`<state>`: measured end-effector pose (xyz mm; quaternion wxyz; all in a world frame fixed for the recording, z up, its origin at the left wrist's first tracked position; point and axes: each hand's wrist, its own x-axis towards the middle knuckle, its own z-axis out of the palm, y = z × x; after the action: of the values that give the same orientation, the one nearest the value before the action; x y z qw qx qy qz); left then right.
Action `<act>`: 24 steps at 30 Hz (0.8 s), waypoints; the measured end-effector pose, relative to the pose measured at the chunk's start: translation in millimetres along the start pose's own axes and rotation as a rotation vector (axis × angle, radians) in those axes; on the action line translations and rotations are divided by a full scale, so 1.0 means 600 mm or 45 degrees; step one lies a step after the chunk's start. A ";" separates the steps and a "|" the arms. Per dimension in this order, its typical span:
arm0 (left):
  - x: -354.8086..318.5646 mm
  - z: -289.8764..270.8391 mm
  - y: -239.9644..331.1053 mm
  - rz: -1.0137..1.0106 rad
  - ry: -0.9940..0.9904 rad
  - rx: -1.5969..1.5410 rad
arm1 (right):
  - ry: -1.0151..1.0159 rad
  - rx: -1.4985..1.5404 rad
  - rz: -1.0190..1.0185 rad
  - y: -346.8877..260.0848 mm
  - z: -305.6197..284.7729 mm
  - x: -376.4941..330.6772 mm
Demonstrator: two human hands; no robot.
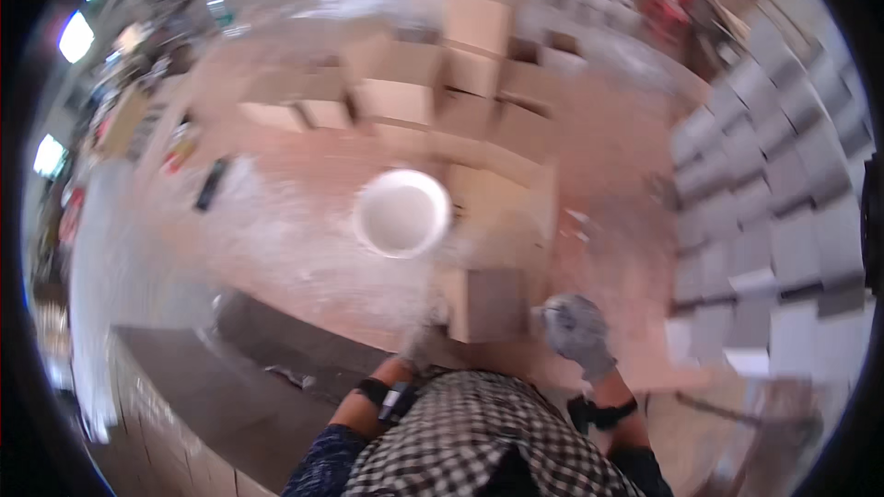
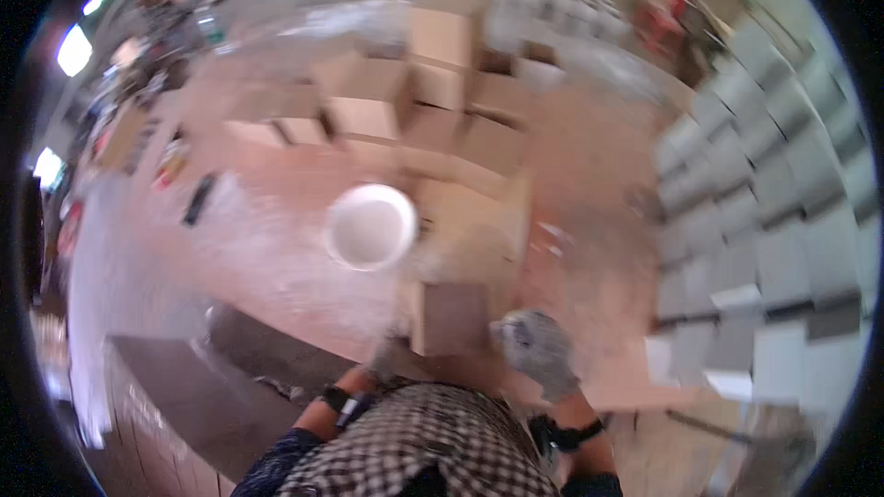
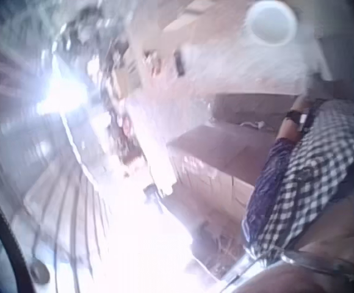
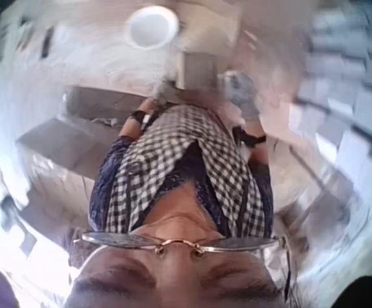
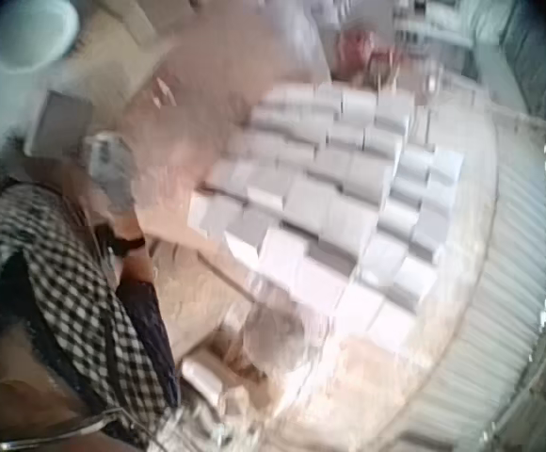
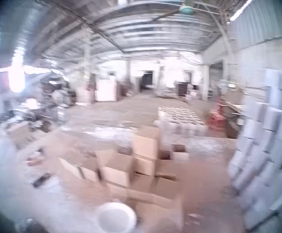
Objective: The person is applying glue to the edges and bottom of small cardboard boxes using a small handheld applicator or brush and then stacking them.
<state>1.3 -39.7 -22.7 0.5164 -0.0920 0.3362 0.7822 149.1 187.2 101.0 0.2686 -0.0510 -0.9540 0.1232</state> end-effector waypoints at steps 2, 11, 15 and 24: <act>0.023 -0.004 -0.019 -0.128 0.106 -0.030 | -0.053 0.085 0.137 0.030 0.014 0.017; -0.023 0.090 0.011 -0.079 -0.078 -0.162 | -0.174 0.342 0.606 0.059 0.087 0.036; 0.025 0.008 -0.034 -0.077 -0.191 -0.021 | -0.042 -0.176 0.274 0.020 0.083 -0.030; 0.023 0.028 -0.008 -0.109 -0.346 -0.074 | -0.201 -0.448 -0.130 0.042 0.060 -0.192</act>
<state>2.6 -18.0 -18.7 0.5872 -0.0144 0.2363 0.7740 228.8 185.2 7.1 0.1858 -0.0388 -0.9802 -0.0558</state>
